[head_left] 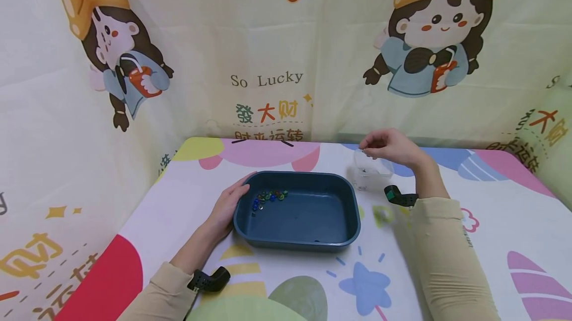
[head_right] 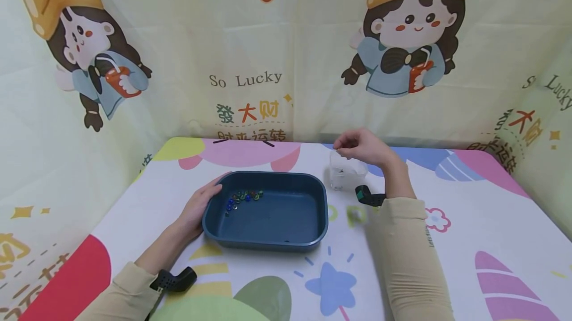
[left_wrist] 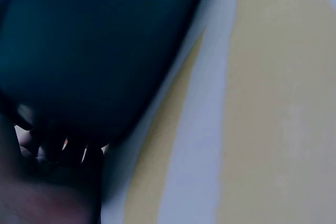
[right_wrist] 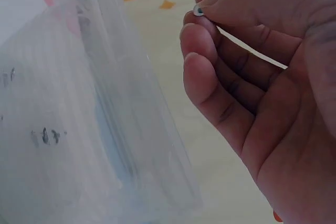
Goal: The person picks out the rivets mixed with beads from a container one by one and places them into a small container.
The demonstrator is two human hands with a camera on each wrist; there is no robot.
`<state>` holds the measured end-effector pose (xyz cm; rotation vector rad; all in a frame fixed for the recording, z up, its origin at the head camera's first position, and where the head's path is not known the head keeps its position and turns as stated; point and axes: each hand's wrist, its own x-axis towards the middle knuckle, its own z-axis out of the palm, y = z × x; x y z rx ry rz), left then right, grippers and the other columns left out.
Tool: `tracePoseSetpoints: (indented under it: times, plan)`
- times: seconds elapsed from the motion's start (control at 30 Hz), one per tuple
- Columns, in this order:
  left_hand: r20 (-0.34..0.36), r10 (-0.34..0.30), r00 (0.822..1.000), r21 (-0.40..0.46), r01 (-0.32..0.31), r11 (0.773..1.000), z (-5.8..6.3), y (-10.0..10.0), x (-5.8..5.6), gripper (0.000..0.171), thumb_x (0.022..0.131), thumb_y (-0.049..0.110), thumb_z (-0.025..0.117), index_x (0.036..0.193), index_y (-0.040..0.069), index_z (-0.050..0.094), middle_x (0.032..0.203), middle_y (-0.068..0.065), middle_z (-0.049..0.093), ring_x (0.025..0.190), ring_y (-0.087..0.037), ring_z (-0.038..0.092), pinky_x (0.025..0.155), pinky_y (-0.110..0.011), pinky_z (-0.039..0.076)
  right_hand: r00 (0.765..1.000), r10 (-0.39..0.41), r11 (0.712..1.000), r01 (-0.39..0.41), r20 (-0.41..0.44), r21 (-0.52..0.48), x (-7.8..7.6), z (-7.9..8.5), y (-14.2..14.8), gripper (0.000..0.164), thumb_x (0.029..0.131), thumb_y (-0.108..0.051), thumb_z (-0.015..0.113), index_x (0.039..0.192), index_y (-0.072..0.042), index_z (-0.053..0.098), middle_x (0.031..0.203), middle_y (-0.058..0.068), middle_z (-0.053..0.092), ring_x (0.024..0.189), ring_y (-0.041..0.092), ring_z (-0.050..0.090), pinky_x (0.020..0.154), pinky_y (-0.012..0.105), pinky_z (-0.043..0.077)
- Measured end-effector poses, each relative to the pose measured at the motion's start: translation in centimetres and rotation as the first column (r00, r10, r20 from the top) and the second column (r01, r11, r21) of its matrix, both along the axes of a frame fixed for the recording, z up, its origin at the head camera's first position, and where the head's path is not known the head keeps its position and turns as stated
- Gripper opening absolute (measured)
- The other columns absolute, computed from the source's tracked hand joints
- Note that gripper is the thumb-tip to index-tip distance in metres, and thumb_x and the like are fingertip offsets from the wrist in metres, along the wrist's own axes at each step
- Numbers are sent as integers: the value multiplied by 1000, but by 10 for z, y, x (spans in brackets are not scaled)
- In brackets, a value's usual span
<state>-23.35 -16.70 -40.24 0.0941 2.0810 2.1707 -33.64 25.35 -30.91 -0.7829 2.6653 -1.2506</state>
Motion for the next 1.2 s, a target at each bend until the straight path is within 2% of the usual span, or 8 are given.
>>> tracePoseSetpoints:
  times: [0.3, 0.63, 0.87, 1.2]
  plan:
    - [5, 2, 1000, 5, -2, 1000, 0, -1, 0, 46, 110, 22, 36, 153, 12, 45, 156, -8, 43, 146, -24, 34, 119, -43, 24, 998, -34, 999, 33, 43, 38, -1, -2, 8, 21, 95, -7, 68, 112, 5, 67, 108, 19, 66, 89, 35, 59, 73, 31, 53]
    - [10, 5, 1000, 3, -5, 1000, 0, -2, -1, 46, 110, 22, 36, 154, 12, 44, 156, -8, 43, 146, -24, 33, 119, -43, 24, 997, -38, 999, 35, 63, 39, -2, -1, 5, 23, 95, -8, 68, 115, 5, 67, 111, 20, 66, 93, 29, 59, 79, 27, 54]
    - [13, 7, 1000, 2, -7, 1000, 0, -3, -2, 46, 110, 21, 36, 153, 11, 45, 156, -8, 43, 147, -24, 32, 120, -43, 23, 1000, 2, 1000, -3, 23, 27, -2, 1, 0, 24, 96, -8, 67, 116, 6, 66, 111, 20, 67, 97, 29, 63, 81, 23, 53]
    - [13, -2, 1000, 2, 2, 1000, 2, -2, -3, 45, 110, 22, 37, 153, 13, 45, 155, -6, 44, 147, -21, 32, 120, -42, 23, 998, 68, 998, -68, -15, 9, 1, 7, -17, 23, 95, -9, 68, 115, 1, 68, 111, 16, 68, 97, 26, 63, 83, 26, 53]
